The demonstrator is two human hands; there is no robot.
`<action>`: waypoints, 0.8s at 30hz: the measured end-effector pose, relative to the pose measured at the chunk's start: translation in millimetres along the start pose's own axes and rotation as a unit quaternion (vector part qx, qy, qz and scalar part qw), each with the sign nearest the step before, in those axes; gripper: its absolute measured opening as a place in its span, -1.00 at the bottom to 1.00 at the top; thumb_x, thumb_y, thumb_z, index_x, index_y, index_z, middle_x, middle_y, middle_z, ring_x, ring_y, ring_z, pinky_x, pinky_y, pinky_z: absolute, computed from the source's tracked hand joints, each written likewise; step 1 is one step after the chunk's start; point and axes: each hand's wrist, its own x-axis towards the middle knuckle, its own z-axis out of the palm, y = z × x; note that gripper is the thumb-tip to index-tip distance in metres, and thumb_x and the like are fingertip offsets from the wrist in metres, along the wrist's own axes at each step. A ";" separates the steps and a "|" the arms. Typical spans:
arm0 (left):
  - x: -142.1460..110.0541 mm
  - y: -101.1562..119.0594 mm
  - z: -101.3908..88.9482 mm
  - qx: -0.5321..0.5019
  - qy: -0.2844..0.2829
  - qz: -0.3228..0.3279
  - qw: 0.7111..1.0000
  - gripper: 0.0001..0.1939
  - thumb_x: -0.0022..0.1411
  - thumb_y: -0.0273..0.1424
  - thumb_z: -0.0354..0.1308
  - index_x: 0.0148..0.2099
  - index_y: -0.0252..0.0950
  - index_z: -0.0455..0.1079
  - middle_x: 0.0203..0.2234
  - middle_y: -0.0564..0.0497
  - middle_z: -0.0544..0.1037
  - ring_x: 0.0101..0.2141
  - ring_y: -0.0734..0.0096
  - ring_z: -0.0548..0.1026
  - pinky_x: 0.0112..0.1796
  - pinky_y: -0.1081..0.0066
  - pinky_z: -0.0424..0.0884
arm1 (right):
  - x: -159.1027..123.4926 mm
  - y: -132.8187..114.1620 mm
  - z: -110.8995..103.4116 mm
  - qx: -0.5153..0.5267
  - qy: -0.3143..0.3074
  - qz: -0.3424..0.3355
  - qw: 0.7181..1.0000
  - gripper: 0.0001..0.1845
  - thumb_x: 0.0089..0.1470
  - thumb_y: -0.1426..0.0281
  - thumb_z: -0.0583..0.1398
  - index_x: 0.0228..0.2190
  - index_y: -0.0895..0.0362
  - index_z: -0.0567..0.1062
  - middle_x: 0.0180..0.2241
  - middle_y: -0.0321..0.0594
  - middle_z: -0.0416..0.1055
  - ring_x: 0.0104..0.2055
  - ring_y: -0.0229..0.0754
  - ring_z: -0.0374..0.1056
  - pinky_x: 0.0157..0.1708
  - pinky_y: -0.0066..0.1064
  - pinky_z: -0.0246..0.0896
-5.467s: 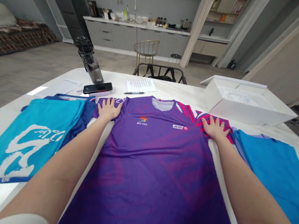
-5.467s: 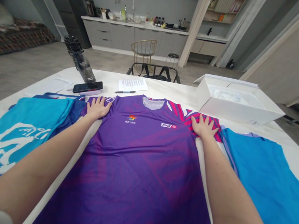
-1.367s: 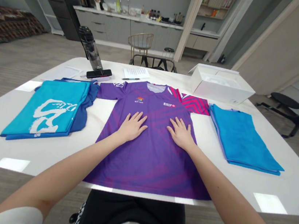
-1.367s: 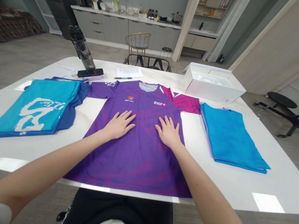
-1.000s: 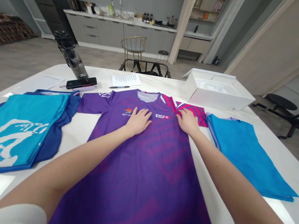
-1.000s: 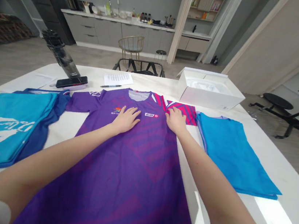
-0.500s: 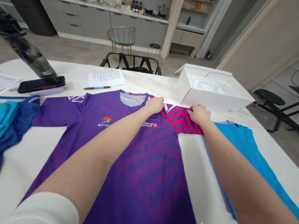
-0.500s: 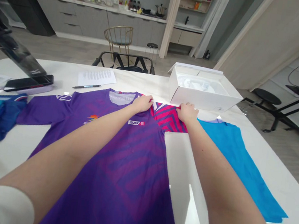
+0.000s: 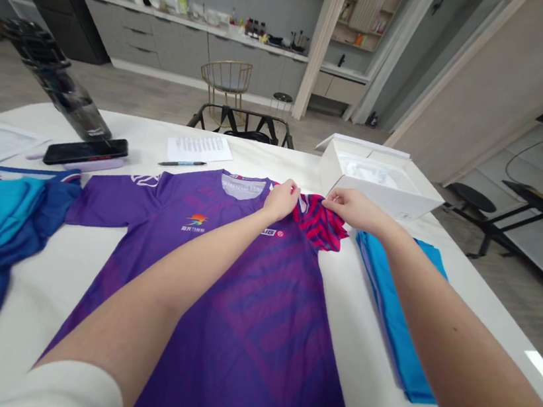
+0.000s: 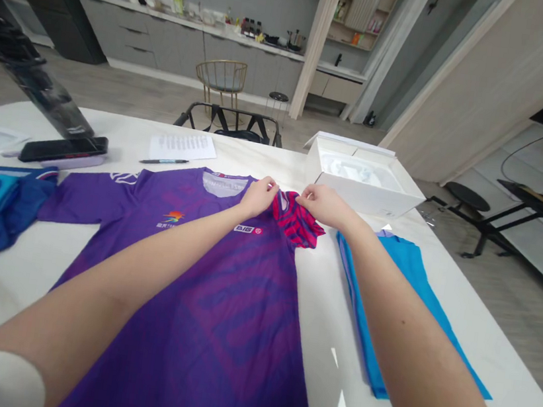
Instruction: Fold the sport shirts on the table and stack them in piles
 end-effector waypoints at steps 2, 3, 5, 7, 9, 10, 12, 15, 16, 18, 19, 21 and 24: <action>-16.3 4.3 -10.5 -0.180 -0.042 -0.093 0.978 -0.54 0.48 -0.06 -0.08 -0.13 -0.28 0.49 -0.22 -0.17 0.65 -0.11 0.19 0.60 -0.04 0.26 0.48 | -1.8 -32.7 -3.5 0.104 -0.003 -0.013 0.994 -0.69 0.25 0.14 0.22 -0.33 0.12 0.53 -0.54 -0.28 0.46 -0.50 -0.26 0.31 -0.46 -0.46 0.19; -24.5 4.7 -17.2 -0.276 -0.089 -0.144 0.946 -0.44 0.47 0.03 -0.14 -0.17 -0.30 0.49 -0.27 -0.18 0.65 -0.17 0.19 0.61 -0.08 0.25 0.51 | 0.9 -47.1 -2.2 0.154 -0.010 -0.019 0.988 -0.67 0.25 0.11 0.23 -0.33 0.12 0.52 -0.54 -0.29 0.45 -0.52 -0.28 0.29 -0.48 -0.47 0.18; -40.4 1.1 -32.7 -0.439 -0.173 -0.221 0.853 -0.29 0.43 0.16 -0.25 -0.18 -0.31 0.49 -0.32 -0.19 0.65 -0.24 0.17 0.63 -0.13 0.21 0.55 | 13.6 -68.1 6.4 0.230 -0.026 -0.033 0.972 -0.66 0.26 0.09 0.22 -0.29 0.13 0.53 -0.49 -0.25 0.49 -0.54 -0.30 0.28 -0.48 -0.48 0.20; -54.8 -7.5 -49.2 -0.548 -0.194 -0.250 0.774 -0.24 0.41 0.19 -0.29 -0.15 -0.31 0.51 -0.31 -0.18 0.66 -0.22 0.16 0.64 -0.12 0.18 0.57 | 33.7 -75.7 20.9 0.242 -0.020 -0.042 0.969 -0.68 0.31 0.16 0.16 -0.20 0.15 0.56 -0.38 -0.16 0.55 -0.51 -0.29 0.31 -0.46 -0.46 0.24; -67.7 -18.4 -63.5 -0.607 -0.173 -0.254 0.733 -0.24 0.42 0.17 -0.28 -0.11 -0.30 0.53 -0.26 -0.18 0.68 -0.18 0.14 0.65 -0.10 0.16 0.58 | 55.9 -70.1 38.6 0.169 0.040 -0.027 0.984 -0.69 0.30 0.33 0.09 -0.09 0.17 0.57 -0.27 -0.09 0.58 -0.42 -0.23 0.38 -0.36 -0.42 0.32; -73.5 -23.8 -69.1 -0.621 -0.166 -0.253 0.723 -0.26 0.41 0.17 -0.25 -0.09 -0.30 0.54 -0.24 -0.18 0.68 -0.17 0.13 0.66 -0.10 0.15 0.58 | 65.9 -63.9 47.9 0.104 0.066 -0.020 0.992 -0.66 0.26 0.42 0.08 -0.06 0.18 0.59 -0.19 -0.06 0.58 -0.32 -0.17 0.42 -0.25 -0.39 0.35; -83.6 -33.3 -76.5 -0.619 -0.164 -0.246 0.728 -0.37 0.37 0.13 -0.05 -0.08 -0.32 0.55 -0.25 -0.19 0.69 -0.20 0.11 0.67 -0.13 0.14 0.59 | 81.5 -48.7 66.1 -0.014 0.057 -0.022 0.998 -0.55 0.14 0.54 0.10 0.01 0.17 0.60 -0.03 -0.01 0.53 -0.08 -0.07 0.44 0.00 -0.32 0.32; -94.2 -43.7 -78.8 -0.551 -0.143 -0.247 0.784 -0.70 0.17 -0.21 0.35 -0.17 -0.34 0.55 -0.39 -0.14 0.68 -0.38 0.20 0.65 -0.23 0.24 0.59 | 93.3 -30.3 89.9 -0.105 -0.018 -0.049 0.993 -0.48 0.09 0.55 0.13 0.05 0.08 0.60 0.11 -0.06 0.45 0.06 -0.03 0.39 0.15 -0.24 0.23; -96.5 -46.3 -77.9 -0.520 -0.126 -0.247 0.807 -0.77 0.10 -0.35 0.39 -0.20 -0.35 0.55 -0.44 -0.11 0.66 -0.44 0.25 0.63 -0.28 0.29 0.58 | 95.3 -26.7 96.2 -0.119 -0.029 -0.052 0.991 -0.49 0.10 0.54 0.14 0.06 0.05 0.60 0.14 -0.07 0.43 0.08 -0.02 0.37 0.17 -0.21 0.23; -99.1 -50.9 -75.4 -0.463 -0.088 -0.241 0.848 -0.84 0.03 -0.53 0.36 -0.27 -0.35 0.53 -0.52 -0.04 0.63 -0.54 0.35 0.57 -0.38 0.37 0.53 | 98.8 -22.8 106.2 -0.127 -0.022 -0.042 0.991 -0.48 0.16 0.50 0.13 0.12 0.01 0.55 0.19 -0.06 0.36 0.12 0.02 0.33 0.17 -0.14 0.23; -99.5 -52.9 -74.2 -0.441 -0.072 -0.232 0.864 -0.86 0.03 -0.57 0.32 -0.28 -0.34 0.53 -0.54 -0.02 0.61 -0.57 0.39 0.54 -0.42 0.41 0.50 | 100.9 -22.0 109.9 -0.123 -0.014 -0.032 0.992 -0.48 0.20 0.47 0.12 0.16 -0.02 0.51 0.20 -0.05 0.33 0.15 0.05 0.30 0.17 -0.08 0.23; -99.0 -56.6 -72.7 -0.411 -0.050 -0.212 0.885 -0.86 0.06 -0.59 0.25 -0.29 -0.33 0.53 -0.53 0.00 0.61 -0.57 0.42 0.52 -0.45 0.45 0.46 | 106.1 -21.0 115.0 -0.114 -0.006 -0.011 0.993 -0.52 0.29 0.36 0.08 0.19 -0.08 0.47 0.20 -0.03 0.30 0.18 0.13 0.26 0.17 0.08 0.22; -96.3 -61.5 -72.7 -0.382 -0.026 -0.176 0.907 -0.84 0.10 -0.57 0.22 -0.26 -0.30 0.55 -0.46 0.00 0.63 -0.50 0.41 0.55 -0.41 0.45 0.48 | 115.1 -19.1 119.5 -0.113 -0.001 0.008 0.994 -0.60 0.35 0.19 0.04 0.11 -0.08 0.50 0.15 0.00 0.30 0.21 0.24 0.21 0.13 0.27 0.18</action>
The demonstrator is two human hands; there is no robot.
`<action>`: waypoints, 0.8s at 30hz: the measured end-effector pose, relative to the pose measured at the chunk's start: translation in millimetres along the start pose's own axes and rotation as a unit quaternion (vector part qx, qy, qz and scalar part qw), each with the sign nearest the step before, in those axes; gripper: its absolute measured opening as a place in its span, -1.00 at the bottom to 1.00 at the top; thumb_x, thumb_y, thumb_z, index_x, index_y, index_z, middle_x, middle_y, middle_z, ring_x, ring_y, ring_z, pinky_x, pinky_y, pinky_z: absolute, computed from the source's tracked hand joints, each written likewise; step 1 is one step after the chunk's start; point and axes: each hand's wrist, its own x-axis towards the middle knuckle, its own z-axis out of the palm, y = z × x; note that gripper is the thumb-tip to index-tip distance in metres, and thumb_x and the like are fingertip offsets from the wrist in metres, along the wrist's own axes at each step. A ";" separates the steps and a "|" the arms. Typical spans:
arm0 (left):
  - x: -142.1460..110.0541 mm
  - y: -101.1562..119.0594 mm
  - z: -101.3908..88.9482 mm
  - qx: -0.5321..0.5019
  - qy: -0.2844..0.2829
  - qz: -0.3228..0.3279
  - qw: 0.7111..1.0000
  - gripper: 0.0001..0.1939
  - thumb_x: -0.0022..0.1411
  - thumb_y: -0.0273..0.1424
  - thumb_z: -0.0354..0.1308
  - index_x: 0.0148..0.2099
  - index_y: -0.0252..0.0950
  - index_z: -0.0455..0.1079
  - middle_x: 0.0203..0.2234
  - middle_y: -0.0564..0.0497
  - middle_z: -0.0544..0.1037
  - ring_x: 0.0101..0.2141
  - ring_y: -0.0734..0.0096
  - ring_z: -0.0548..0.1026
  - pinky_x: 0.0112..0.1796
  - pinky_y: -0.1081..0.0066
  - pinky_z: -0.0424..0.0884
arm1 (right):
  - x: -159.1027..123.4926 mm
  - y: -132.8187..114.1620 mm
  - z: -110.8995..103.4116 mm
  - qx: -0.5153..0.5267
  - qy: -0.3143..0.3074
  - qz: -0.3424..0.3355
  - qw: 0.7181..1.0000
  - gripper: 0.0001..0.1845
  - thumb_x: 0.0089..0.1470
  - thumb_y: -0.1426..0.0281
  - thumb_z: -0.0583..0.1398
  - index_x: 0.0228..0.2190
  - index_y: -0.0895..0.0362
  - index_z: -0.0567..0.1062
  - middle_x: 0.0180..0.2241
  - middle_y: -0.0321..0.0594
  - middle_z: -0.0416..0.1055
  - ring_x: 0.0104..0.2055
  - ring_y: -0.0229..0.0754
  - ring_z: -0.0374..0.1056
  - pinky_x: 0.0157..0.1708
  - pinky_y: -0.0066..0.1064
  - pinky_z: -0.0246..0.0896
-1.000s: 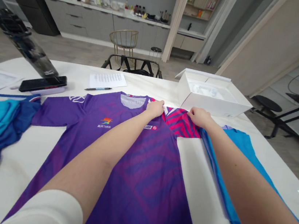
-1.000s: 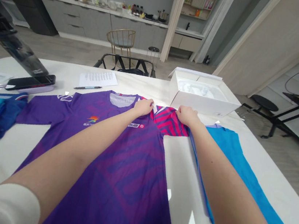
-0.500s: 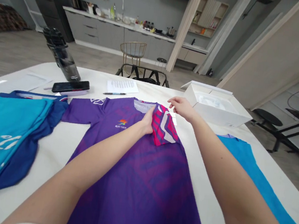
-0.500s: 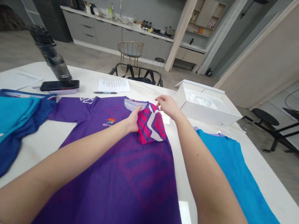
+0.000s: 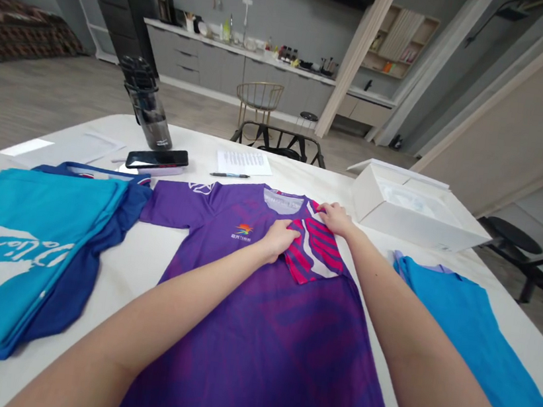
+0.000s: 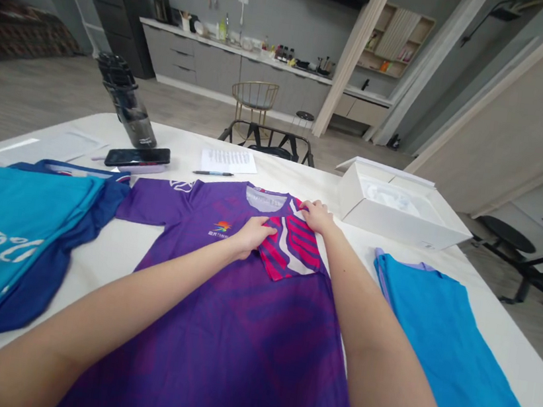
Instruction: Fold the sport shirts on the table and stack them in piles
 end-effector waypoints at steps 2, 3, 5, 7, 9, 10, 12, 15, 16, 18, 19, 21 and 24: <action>1.8 -0.5 -2.3 0.021 0.012 0.021 1.000 -0.85 0.11 -0.55 0.23 -0.25 -0.28 0.57 -0.42 0.00 0.65 -0.47 0.40 0.56 -0.36 0.43 0.50 | 5.0 0.8 2.6 -0.003 0.009 0.007 1.000 -0.64 0.34 0.18 0.06 0.04 -0.03 0.51 0.13 0.02 0.30 0.20 0.25 0.21 0.11 0.27 0.20; 2.1 -0.6 -3.5 0.029 0.017 0.025 0.999 -0.86 0.12 -0.54 0.24 -0.26 -0.28 0.57 -0.41 0.00 0.65 -0.46 0.40 0.56 -0.35 0.43 0.50 | 6.8 0.9 3.9 -0.004 0.012 0.008 1.000 -0.66 0.34 0.19 0.07 0.02 -0.01 0.51 0.13 0.03 0.30 0.20 0.24 0.21 0.10 0.24 0.22; 1.2 -0.8 -5.6 0.042 0.025 0.025 0.999 -0.91 0.15 -0.49 0.27 -0.27 -0.28 0.57 -0.43 0.01 0.63 -0.46 0.40 0.55 -0.33 0.42 0.50 | 9.0 0.7 6.1 -0.005 0.011 0.013 1.000 -0.69 0.33 0.23 0.07 -0.03 0.04 0.52 0.12 0.05 0.29 0.18 0.22 0.21 0.09 0.18 0.24; -1.0 -0.8 -7.5 0.054 0.035 0.027 0.998 -0.94 0.17 -0.44 0.29 -0.27 -0.29 0.57 -0.45 0.01 0.62 -0.45 0.40 0.54 -0.31 0.41 0.49 | 9.5 0.3 7.5 0.001 0.013 0.020 1.000 -0.70 0.33 0.27 0.06 -0.06 0.07 0.51 0.11 0.07 0.30 0.17 0.21 0.22 0.08 0.14 0.25; -3.1 0.7 -9.1 0.075 0.049 0.049 0.995 -0.93 0.20 -0.42 0.27 -0.28 -0.29 0.57 -0.44 0.00 0.62 -0.43 0.39 0.54 -0.29 0.40 0.48 | 9.4 0.8 7.5 0.018 0.036 0.024 0.999 -0.70 0.33 0.29 0.04 -0.07 0.09 0.50 0.09 0.09 0.31 0.16 0.20 0.22 0.07 0.09 0.25; -3.4 2.5 -10.0 0.090 0.056 0.069 0.992 -0.91 0.23 -0.42 0.24 -0.29 -0.29 0.57 -0.42 -0.01 0.63 -0.41 0.38 0.54 -0.27 0.40 0.48 | 9.7 1.4 6.8 0.030 0.054 0.024 0.998 -0.71 0.33 0.29 0.03 -0.08 0.09 0.50 0.07 0.09 0.32 0.15 0.19 0.23 0.06 0.06 0.25; -0.9 9.5 -12.4 0.118 0.066 0.116 0.984 -0.87 0.26 -0.42 0.20 -0.29 -0.29 0.58 -0.38 -0.02 0.64 -0.36 0.35 0.55 -0.23 0.38 0.47 | 11.9 2.8 3.9 0.059 0.090 0.019 0.994 -0.72 0.32 0.31 0.04 -0.09 0.11 0.49 0.01 0.08 0.36 0.10 0.15 0.27 0.06 -0.02 0.25; 12.5 27.3 -22.7 0.138 0.086 0.157 0.974 -0.87 0.26 -0.39 0.23 -0.29 -0.28 0.59 -0.37 -0.02 0.65 -0.30 0.31 0.55 -0.18 0.37 0.46 | 19.8 1.9 -3.1 0.096 0.133 0.009 0.986 -0.75 0.29 0.35 0.06 -0.13 0.14 0.50 -0.08 0.05 0.40 0.02 0.06 0.31 0.07 -0.13 0.23; 19.3 34.0 -29.1 0.139 0.098 0.160 0.972 -0.88 0.24 -0.37 0.25 -0.30 -0.29 0.59 -0.38 -0.02 0.64 -0.30 0.31 0.55 -0.17 0.37 0.46 | 23.1 0.1 -5.1 0.104 0.141 0.008 0.985 -0.76 0.29 0.37 0.07 -0.14 0.15 0.50 -0.09 0.04 0.41 0.00 0.05 0.32 0.08 -0.15 0.22; 34.7 45.2 -47.0 0.144 0.123 0.157 0.969 -0.89 0.23 -0.35 0.29 -0.29 -0.29 0.58 -0.40 -0.03 0.63 -0.30 0.29 0.56 -0.18 0.37 0.46 | 29.0 -6.3 -7.1 0.110 0.145 0.015 0.983 -0.77 0.27 0.38 0.08 -0.15 0.15 0.51 -0.10 0.04 0.41 -0.01 0.05 0.32 0.07 -0.15 0.22; 42.6 48.8 -58.1 0.153 0.137 0.152 0.967 -0.89 0.22 -0.35 0.30 -0.30 -0.29 0.58 -0.41 -0.03 0.63 -0.31 0.29 0.57 -0.19 0.37 0.46 | 31.1 -10.8 -6.6 0.108 0.143 0.024 0.983 -0.77 0.27 0.38 0.08 -0.15 0.14 0.51 -0.09 0.04 0.41 0.00 0.06 0.32 0.06 -0.14 0.23; 56.9 50.8 -82.4 0.181 0.161 0.129 0.962 -0.90 0.20 -0.36 0.31 -0.31 -0.30 0.56 -0.43 -0.03 0.62 -0.33 0.28 0.57 -0.22 0.36 0.46 | 33.2 -21.2 -2.2 0.097 0.137 0.045 0.985 -0.76 0.27 0.35 0.09 -0.13 0.12 0.51 -0.04 0.05 0.39 0.02 0.09 0.31 0.03 -0.08 0.25; 70.5 43.2 -114.5 0.243 0.198 0.089 0.946 -0.91 0.21 -0.38 0.29 -0.33 -0.29 0.54 -0.45 -0.04 0.61 -0.32 0.26 0.58 -0.23 0.36 0.46 | 31.7 -36.6 10.1 0.070 0.125 0.062 0.988 -0.74 0.30 0.30 0.08 -0.11 0.07 0.51 0.04 0.07 0.35 0.08 0.16 0.27 0.02 0.03 0.26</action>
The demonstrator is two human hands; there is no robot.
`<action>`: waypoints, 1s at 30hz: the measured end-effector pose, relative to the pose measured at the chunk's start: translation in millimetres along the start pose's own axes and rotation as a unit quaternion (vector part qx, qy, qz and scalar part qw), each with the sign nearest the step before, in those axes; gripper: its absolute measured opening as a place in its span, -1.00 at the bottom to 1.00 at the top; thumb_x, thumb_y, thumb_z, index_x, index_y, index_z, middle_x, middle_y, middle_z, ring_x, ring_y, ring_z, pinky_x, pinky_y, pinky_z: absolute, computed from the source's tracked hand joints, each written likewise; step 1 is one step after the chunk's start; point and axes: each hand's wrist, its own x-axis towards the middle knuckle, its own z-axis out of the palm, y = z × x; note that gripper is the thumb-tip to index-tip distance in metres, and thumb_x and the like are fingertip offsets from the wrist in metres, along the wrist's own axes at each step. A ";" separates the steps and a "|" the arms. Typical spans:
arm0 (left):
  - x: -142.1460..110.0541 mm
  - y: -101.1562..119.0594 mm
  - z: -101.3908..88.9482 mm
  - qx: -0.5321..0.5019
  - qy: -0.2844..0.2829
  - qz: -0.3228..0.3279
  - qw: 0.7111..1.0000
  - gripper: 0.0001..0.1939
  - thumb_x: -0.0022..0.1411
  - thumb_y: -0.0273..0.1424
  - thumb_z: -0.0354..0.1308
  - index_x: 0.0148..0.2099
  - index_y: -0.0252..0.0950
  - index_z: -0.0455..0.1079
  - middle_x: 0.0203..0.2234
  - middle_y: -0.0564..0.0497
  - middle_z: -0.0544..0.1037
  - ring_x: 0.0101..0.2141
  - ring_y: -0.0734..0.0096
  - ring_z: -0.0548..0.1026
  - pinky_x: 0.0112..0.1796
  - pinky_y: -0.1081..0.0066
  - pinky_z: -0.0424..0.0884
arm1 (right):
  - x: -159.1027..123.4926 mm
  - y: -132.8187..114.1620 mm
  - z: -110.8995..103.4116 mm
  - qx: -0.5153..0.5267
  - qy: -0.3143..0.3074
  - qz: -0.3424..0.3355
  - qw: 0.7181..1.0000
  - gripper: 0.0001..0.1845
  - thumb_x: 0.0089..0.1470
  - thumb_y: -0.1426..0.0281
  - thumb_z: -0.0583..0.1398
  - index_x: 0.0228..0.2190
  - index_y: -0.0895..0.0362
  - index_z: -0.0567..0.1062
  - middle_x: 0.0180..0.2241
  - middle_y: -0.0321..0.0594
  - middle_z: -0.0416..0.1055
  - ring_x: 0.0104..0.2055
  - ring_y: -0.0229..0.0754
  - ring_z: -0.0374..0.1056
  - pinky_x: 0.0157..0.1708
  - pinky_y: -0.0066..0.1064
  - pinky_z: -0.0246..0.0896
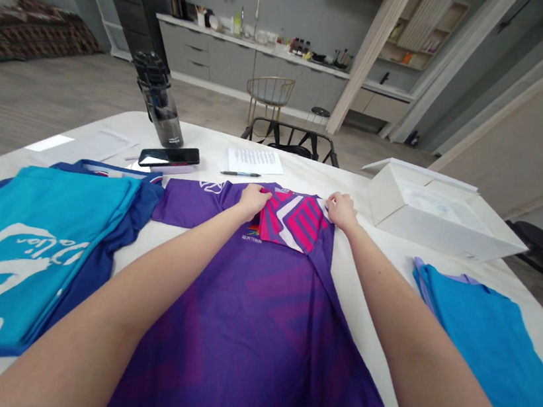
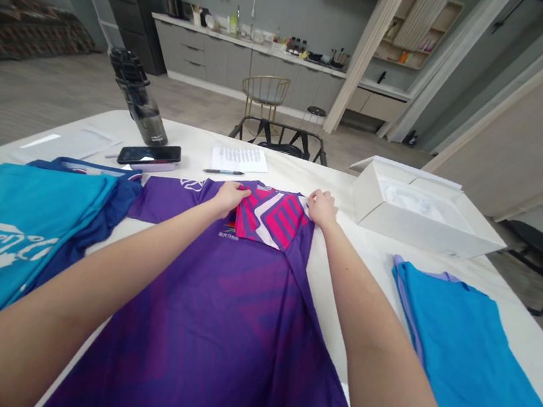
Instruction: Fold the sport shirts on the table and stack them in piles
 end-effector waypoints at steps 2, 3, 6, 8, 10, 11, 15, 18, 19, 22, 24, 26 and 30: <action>3.0 -12.5 -6.2 0.065 0.005 0.003 0.998 -0.91 0.25 -0.39 0.26 -0.30 -0.28 0.54 -0.40 -0.07 0.63 -0.25 0.21 0.59 -0.18 0.33 0.46 | -5.2 -5.7 8.6 -0.015 -0.007 -0.004 1.000 -0.73 0.31 0.28 0.07 -0.10 0.05 0.52 0.06 0.06 0.34 0.11 0.19 0.24 0.02 0.10 0.25; 1.0 -16.3 -7.9 0.100 0.010 0.019 0.995 -0.91 0.27 -0.39 0.23 -0.24 -0.28 0.55 -0.33 -0.10 0.64 -0.20 0.18 0.60 -0.13 0.31 0.46 | -7.7 -7.4 11.9 -0.019 -0.006 -0.007 1.000 -0.73 0.31 0.27 0.07 -0.10 0.05 0.52 0.06 0.07 0.34 0.12 0.20 0.23 0.03 0.12 0.24; -17.4 -16.6 -9.5 0.213 0.047 0.113 0.969 -0.67 0.34 -0.39 0.13 0.12 -0.29 0.46 0.00 -0.22 0.59 -0.01 0.07 0.55 0.01 0.18 0.43 | -15.9 -9.0 16.0 -0.019 0.025 -0.009 0.999 -0.67 0.31 0.22 0.07 -0.02 0.06 0.50 0.10 0.10 0.34 0.15 0.23 0.23 0.05 0.20 0.22; -35.1 -11.5 -9.2 0.283 0.049 0.202 0.936 -0.54 0.40 -0.34 0.07 0.29 -0.27 0.33 0.17 -0.26 0.48 0.12 0.01 0.47 0.11 0.08 0.37 | -24.5 -8.8 14.0 -0.013 0.045 -0.022 0.999 -0.60 0.31 0.16 0.08 0.05 0.07 0.49 0.15 0.11 0.34 0.18 0.25 0.22 0.07 0.24 0.20; -51.6 -7.5 -8.7 0.336 -0.013 0.283 0.898 -0.50 0.45 -0.24 0.02 0.35 -0.24 0.27 0.27 -0.23 0.40 0.24 0.03 0.36 0.24 0.03 0.24 | -37.5 -9.2 9.7 0.000 0.038 -0.066 0.997 -0.52 0.33 0.09 0.07 0.13 0.04 0.47 0.23 0.07 0.33 0.25 0.24 0.20 0.14 0.27 0.16; -58.3 -6.9 -8.4 0.358 -0.062 0.304 0.881 -0.48 0.47 -0.16 -0.02 0.37 -0.23 0.27 0.31 -0.20 0.35 0.29 0.04 0.30 0.30 0.00 0.16 | -45.6 -9.9 7.3 0.006 0.022 -0.095 0.995 -0.48 0.34 0.06 0.05 0.18 0.02 0.45 0.28 0.02 0.30 0.29 0.22 0.17 0.18 0.27 0.12; -75.7 -12.0 -8.5 0.437 -0.202 0.243 0.842 -0.35 0.50 0.01 -0.20 0.47 -0.16 0.14 0.46 -0.16 0.09 0.44 -0.02 0.03 0.35 -0.25 -0.13 | -86.0 -16.8 0.3 -0.021 -0.096 -0.159 0.982 -0.39 0.40 -0.02 -0.09 0.34 -0.14 0.29 0.44 -0.18 0.09 0.44 0.17 -0.02 0.31 0.41 -0.20; -88.9 -15.6 -10.6 0.456 -0.188 0.220 0.841 -0.32 0.50 0.00 -0.25 0.52 -0.16 0.02 0.49 -0.16 -0.02 0.46 -0.06 -0.05 0.34 -0.32 -0.20 | -121.2 -24.4 -3.7 -0.055 -0.146 -0.125 0.980 -0.34 0.41 -0.04 -0.15 0.42 -0.18 0.12 0.50 -0.22 -0.11 0.50 0.21 -0.18 0.30 0.53 -0.33; -94.9 -15.8 -11.6 0.455 -0.177 0.233 0.841 -0.32 0.51 0.00 -0.25 0.52 -0.16 0.00 0.49 -0.16 -0.03 0.46 -0.05 -0.06 0.34 -0.31 -0.20 | -133.5 -26.8 -5.4 -0.055 -0.144 -0.117 0.981 -0.33 0.41 -0.04 -0.16 0.43 -0.17 0.08 0.50 -0.22 -0.16 0.51 0.20 -0.21 0.29 0.53 -0.33; -116.2 -14.9 -14.7 0.452 -0.175 0.278 0.829 -0.34 0.51 -0.01 -0.23 0.51 -0.15 0.04 0.48 -0.16 0.03 0.46 -0.01 -0.03 0.35 -0.28 -0.18 | -170.2 -31.3 -11.7 -0.034 -0.135 -0.123 0.983 -0.32 0.40 -0.05 -0.11 0.43 -0.14 0.08 0.50 -0.19 -0.16 0.51 0.20 -0.21 0.30 0.51 -0.25; -130.4 -14.3 -15.3 0.459 -0.194 0.286 0.818 -0.36 0.52 -0.04 -0.22 0.49 -0.17 0.09 0.46 -0.19 0.08 0.45 -0.02 0.01 0.35 -0.29 -0.14 | -192.6 -30.5 -16.9 -0.023 -0.141 -0.130 0.981 -0.33 0.39 -0.01 -0.03 0.42 -0.10 0.14 0.49 -0.14 -0.09 0.50 0.19 -0.16 0.30 0.47 -0.19; -143.2 -14.2 -13.6 0.463 -0.209 0.289 0.811 -0.39 0.52 -0.10 -0.18 0.48 -0.20 0.11 0.45 -0.23 0.11 0.43 -0.03 0.05 0.33 -0.32 -0.09 | -212.9 -26.2 -22.8 -0.021 -0.141 -0.128 0.981 -0.37 0.39 0.06 0.01 0.38 -0.05 0.21 0.47 -0.09 -0.02 0.48 0.17 -0.10 0.31 0.41 -0.14; -168.7 -13.6 -1.7 0.434 -0.237 0.330 0.804 -0.47 0.50 -0.25 -0.10 0.44 -0.15 0.17 0.41 -0.19 0.21 0.38 0.05 0.18 0.31 -0.28 0.02 | -252.7 -10.9 -37.4 -0.020 -0.104 -0.125 0.986 -0.48 0.40 0.19 0.04 0.30 0.00 0.35 0.39 -0.02 0.16 0.40 0.09 0.08 0.30 0.17 0.05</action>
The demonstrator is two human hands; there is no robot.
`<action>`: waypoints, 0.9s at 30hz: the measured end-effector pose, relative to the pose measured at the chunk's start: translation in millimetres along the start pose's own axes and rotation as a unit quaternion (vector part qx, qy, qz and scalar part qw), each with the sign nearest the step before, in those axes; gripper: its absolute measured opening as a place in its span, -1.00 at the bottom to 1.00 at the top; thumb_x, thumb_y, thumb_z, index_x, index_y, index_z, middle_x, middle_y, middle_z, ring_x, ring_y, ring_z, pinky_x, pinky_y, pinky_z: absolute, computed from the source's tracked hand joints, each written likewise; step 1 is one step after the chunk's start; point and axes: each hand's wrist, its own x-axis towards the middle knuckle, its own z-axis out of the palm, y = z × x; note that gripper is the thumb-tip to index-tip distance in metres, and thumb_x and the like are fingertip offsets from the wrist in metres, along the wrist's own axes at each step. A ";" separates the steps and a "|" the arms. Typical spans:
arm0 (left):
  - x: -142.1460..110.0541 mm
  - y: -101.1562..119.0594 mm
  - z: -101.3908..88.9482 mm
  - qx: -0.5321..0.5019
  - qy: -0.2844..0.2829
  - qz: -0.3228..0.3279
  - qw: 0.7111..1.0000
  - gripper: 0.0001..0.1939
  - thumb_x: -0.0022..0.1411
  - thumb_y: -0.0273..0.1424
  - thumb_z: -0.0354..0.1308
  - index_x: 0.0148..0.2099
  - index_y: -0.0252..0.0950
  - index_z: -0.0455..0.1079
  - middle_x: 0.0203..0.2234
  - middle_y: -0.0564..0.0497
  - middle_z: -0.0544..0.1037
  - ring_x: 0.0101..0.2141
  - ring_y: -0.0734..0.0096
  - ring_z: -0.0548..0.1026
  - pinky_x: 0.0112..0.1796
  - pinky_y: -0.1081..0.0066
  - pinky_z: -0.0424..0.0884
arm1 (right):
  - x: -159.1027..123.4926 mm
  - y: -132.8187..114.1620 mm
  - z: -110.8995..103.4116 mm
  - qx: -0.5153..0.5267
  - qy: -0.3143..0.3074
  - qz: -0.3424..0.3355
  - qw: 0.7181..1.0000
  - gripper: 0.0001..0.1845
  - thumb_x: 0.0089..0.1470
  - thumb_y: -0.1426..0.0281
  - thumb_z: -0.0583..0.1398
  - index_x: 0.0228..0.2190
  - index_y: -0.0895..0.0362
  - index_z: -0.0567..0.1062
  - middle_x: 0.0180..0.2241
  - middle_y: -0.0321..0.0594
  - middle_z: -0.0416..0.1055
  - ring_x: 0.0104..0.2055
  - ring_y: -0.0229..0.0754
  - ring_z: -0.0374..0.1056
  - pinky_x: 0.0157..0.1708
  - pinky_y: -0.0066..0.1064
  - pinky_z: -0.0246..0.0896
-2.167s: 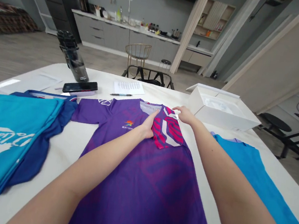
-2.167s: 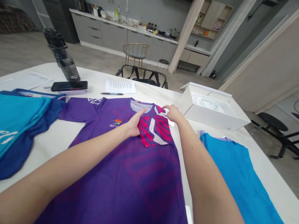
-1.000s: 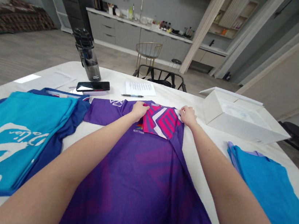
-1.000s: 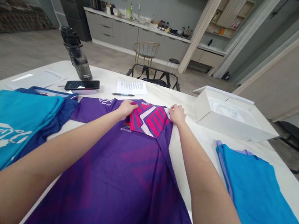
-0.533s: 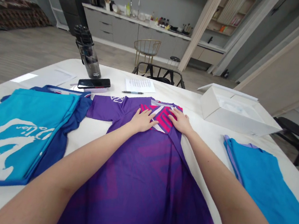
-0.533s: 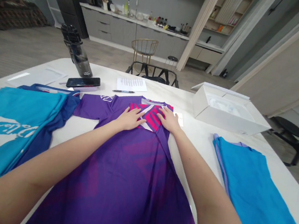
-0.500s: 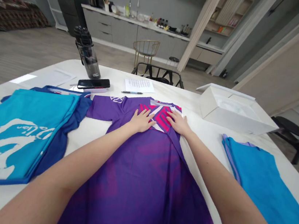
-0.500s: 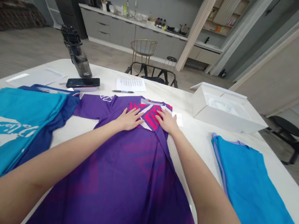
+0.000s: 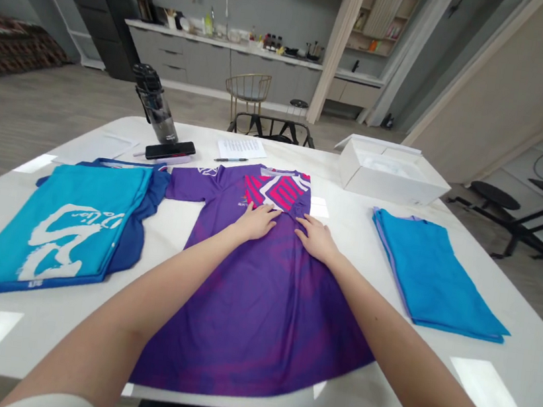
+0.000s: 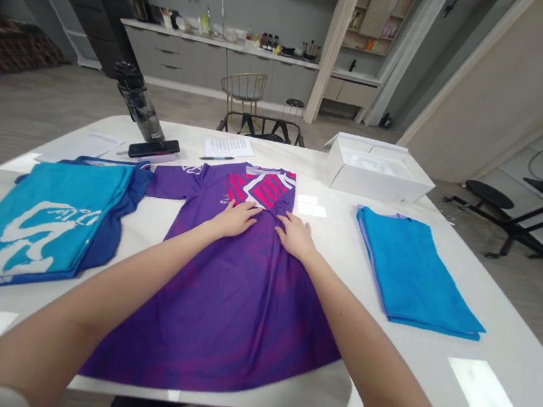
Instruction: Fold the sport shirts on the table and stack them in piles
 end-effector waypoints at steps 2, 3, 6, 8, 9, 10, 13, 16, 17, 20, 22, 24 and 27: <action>-2.7 17.2 4.5 -0.016 0.008 0.036 0.999 -0.50 0.49 -0.32 -0.09 0.41 -0.11 0.22 0.37 -0.15 0.29 0.34 0.13 0.24 0.32 -0.21 0.05 | -25.2 2.7 -3.2 -0.004 0.018 -0.005 1.000 -0.53 0.39 0.25 0.06 0.25 0.04 0.42 0.32 0.00 0.27 0.33 0.07 0.19 0.25 0.04 0.14; -3.7 26.8 6.5 -0.022 0.011 0.053 0.998 -0.51 0.49 -0.35 -0.09 0.40 -0.10 0.25 0.35 -0.13 0.32 0.33 0.17 0.27 0.32 -0.17 0.07 | -38.4 3.8 -4.6 -0.009 0.026 -0.004 1.000 -0.55 0.39 0.27 0.07 0.22 0.05 0.45 0.28 0.01 0.32 0.29 0.07 0.24 0.22 0.00 0.18; -5.9 57.0 11.3 -0.027 0.017 0.104 0.994 -0.53 0.49 -0.40 -0.10 0.35 -0.09 0.32 0.28 -0.11 0.40 0.28 0.23 0.32 0.30 -0.02 0.15 | -78.2 6.7 -7.9 -0.028 0.041 0.020 0.999 -0.59 0.38 0.28 0.08 0.16 0.05 0.51 0.13 0.04 0.44 0.15 0.10 0.33 0.10 -0.05 0.24; -6.7 76.0 13.9 -0.023 0.024 0.133 0.990 -0.55 0.49 -0.39 -0.10 0.31 -0.12 0.38 0.21 -0.11 0.45 0.21 0.24 0.37 0.24 0.09 0.23 | -104.0 9.6 -9.1 -0.032 0.044 0.045 0.997 -0.61 0.38 0.28 0.08 0.13 0.04 0.53 0.04 0.04 0.47 0.10 0.12 0.35 0.04 -0.05 0.24; -7.0 84.7 15.2 -0.020 0.031 0.144 0.989 -0.57 0.50 -0.37 -0.09 0.29 -0.13 0.40 0.16 -0.12 0.48 0.17 0.23 0.40 0.20 0.12 0.26 | -116.7 11.4 -9.6 -0.029 0.044 0.056 0.997 -0.62 0.38 0.28 0.08 0.11 0.04 0.54 0.02 0.04 0.48 0.09 0.12 0.36 0.02 -0.06 0.23; -7.3 92.9 16.7 -0.015 0.037 0.153 0.987 -0.59 0.50 -0.35 -0.07 0.26 -0.14 0.43 0.12 -0.12 0.49 0.13 0.22 0.42 0.16 0.15 0.29 | -129.4 13.5 -10.0 -0.024 0.044 0.064 0.997 -0.63 0.38 0.29 0.08 0.10 0.05 0.54 0.00 0.03 0.49 0.08 0.11 0.37 0.01 -0.07 0.23; -9.2 115.0 21.4 0.012 0.046 0.179 0.983 -0.65 0.48 -0.34 0.00 0.19 -0.16 0.48 0.03 -0.11 0.52 0.03 0.19 0.44 0.07 0.18 0.31 | -168.8 20.1 -12.0 -0.010 0.049 0.089 0.995 -0.69 0.37 0.29 0.10 0.03 0.06 0.54 -0.05 -0.01 0.51 0.04 0.07 0.39 -0.02 -0.14 0.20; -12.7 134.3 26.3 0.052 0.051 0.213 0.974 -0.66 0.47 -0.41 -0.02 0.16 -0.19 0.48 0.00 -0.14 0.52 0.01 0.17 0.44 0.02 0.19 0.29 | -208.0 25.0 -13.8 -0.001 0.056 0.123 0.991 -0.76 0.35 0.29 0.14 -0.06 0.09 0.54 -0.11 -0.07 0.54 -0.02 0.02 0.41 -0.09 -0.21 0.19; -13.9 140.1 27.9 0.064 0.055 0.222 0.971 -0.65 0.47 -0.43 -0.04 0.15 -0.20 0.48 -0.01 -0.15 0.52 0.01 0.17 0.44 0.00 0.19 0.28 | -219.9 26.0 -14.0 0.000 0.059 0.136 0.989 -0.78 0.34 0.29 0.15 -0.10 0.10 0.54 -0.13 -0.08 0.54 -0.05 0.01 0.42 -0.11 -0.23 0.19; -17.0 155.3 32.5 0.094 0.073 0.239 0.964 -0.66 0.47 -0.46 -0.07 0.12 -0.24 0.48 -0.04 -0.17 0.51 -0.02 0.15 0.44 -0.07 0.20 0.29 | -248.0 26.9 -13.8 -0.002 0.063 0.173 0.983 -0.82 0.30 0.27 0.17 -0.26 0.10 0.52 -0.20 -0.11 0.56 -0.11 -0.01 0.43 -0.20 -0.28 0.18; -18.2 163.3 34.4 0.113 0.082 0.249 0.958 -0.67 0.47 -0.47 -0.07 0.08 -0.25 0.49 -0.05 -0.17 0.51 -0.04 0.14 0.44 -0.10 0.20 0.29 | -259.5 25.0 -14.9 0.009 0.063 0.191 0.980 -0.83 0.25 0.29 0.19 -0.36 0.08 0.49 -0.27 -0.15 0.56 -0.17 -0.04 0.44 -0.25 -0.31 0.16; -19.2 169.8 34.1 0.126 0.089 0.254 0.955 -0.69 0.47 -0.47 -0.07 0.03 -0.26 0.49 -0.06 -0.17 0.51 -0.05 0.13 0.43 -0.13 0.21 0.30 | -266.3 20.0 -19.2 0.040 0.081 0.202 0.975 -0.88 0.19 0.34 0.21 -0.40 0.06 0.47 -0.36 -0.21 0.55 -0.27 -0.08 0.44 -0.31 -0.34 0.14; -23.9 177.1 27.4 0.117 0.109 0.235 0.959 -0.72 0.43 -0.48 -0.04 0.01 -0.26 0.48 -0.06 -0.18 0.50 -0.05 0.11 0.42 -0.16 0.21 0.31 | -271.7 4.9 -31.9 0.099 0.152 0.188 0.965 -0.97 0.14 0.39 0.19 -0.34 0.04 0.46 -0.44 -0.29 0.50 -0.36 -0.12 0.42 -0.34 -0.35 0.13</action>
